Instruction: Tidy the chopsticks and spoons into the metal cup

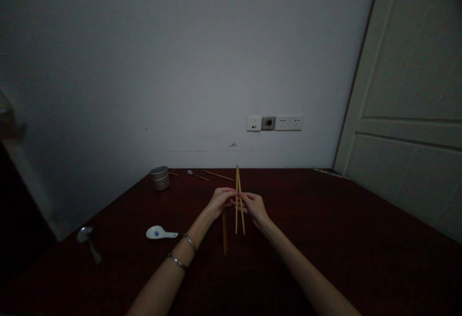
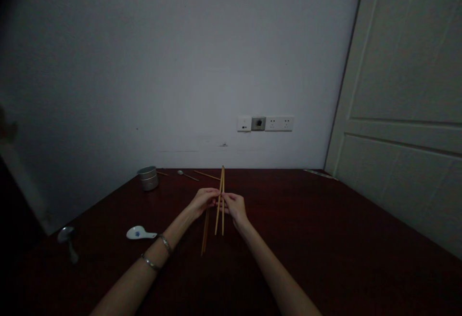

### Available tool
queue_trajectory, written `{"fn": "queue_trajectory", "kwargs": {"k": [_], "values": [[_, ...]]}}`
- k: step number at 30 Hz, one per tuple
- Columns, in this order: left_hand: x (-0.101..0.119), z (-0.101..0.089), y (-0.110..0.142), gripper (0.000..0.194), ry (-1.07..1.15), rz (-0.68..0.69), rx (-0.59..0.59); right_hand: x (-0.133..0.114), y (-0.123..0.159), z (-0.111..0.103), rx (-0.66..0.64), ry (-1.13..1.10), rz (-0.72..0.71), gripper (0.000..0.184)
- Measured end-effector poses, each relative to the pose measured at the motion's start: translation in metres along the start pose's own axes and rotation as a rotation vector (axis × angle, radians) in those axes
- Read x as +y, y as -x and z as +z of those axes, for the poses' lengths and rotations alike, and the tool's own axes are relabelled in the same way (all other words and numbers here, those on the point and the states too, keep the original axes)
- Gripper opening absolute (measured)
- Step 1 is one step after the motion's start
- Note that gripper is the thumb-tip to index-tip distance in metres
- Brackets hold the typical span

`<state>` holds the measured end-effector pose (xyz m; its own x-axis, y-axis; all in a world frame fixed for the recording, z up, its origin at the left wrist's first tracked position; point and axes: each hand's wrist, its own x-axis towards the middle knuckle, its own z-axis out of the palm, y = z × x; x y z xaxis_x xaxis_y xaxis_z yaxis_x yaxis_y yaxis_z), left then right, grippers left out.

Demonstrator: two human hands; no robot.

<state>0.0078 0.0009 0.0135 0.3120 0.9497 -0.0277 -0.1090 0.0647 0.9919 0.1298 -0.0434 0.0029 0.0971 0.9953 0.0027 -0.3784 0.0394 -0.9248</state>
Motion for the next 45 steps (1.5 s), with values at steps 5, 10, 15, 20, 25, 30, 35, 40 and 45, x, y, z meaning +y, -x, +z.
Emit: {"fn": "queue_trajectory", "kwargs": {"k": [5, 10, 15, 20, 25, 30, 35, 40, 45], "values": [[-0.001, 0.001, 0.001, 0.015, -0.021, -0.017, -0.015, 0.0, 0.001, -0.002, -0.033, 0.016, -0.028, 0.022], [0.002, 0.0, 0.004, 0.014, -0.043, -0.022, -0.057, -0.001, 0.0, -0.005, -0.064, 0.026, -0.005, 0.026], [0.003, -0.002, 0.003, 0.016, -0.064, -0.023, -0.073, -0.001, -0.001, -0.009, -0.125, 0.023, 0.016, 0.025], [0.003, -0.006, 0.002, 0.016, -0.085, -0.025, -0.106, -0.003, 0.001, -0.012, -0.165, 0.017, 0.052, 0.025], [0.005, -0.008, 0.004, 0.02, -0.094, -0.024, -0.122, -0.005, 0.003, -0.01, -0.16, 0.008, 0.076, 0.022], [0.008, -0.007, 0.005, 0.023, -0.141, 0.002, -0.087, -0.006, 0.003, -0.01, -0.139, -0.009, 0.104, 0.018], [0.006, -0.007, 0.003, 0.021, -0.137, 0.019, -0.099, -0.006, 0.004, -0.011, -0.132, -0.023, 0.136, 0.017], [0.004, -0.004, 0.003, 0.025, -0.146, 0.051, -0.107, -0.004, 0.001, -0.012, -0.13, -0.041, 0.145, 0.015], [0.004, 0.001, 0.0, 0.034, -0.187, 0.14, 0.038, -0.002, -0.002, -0.012, -0.112, -0.042, 0.137, 0.011]]}}
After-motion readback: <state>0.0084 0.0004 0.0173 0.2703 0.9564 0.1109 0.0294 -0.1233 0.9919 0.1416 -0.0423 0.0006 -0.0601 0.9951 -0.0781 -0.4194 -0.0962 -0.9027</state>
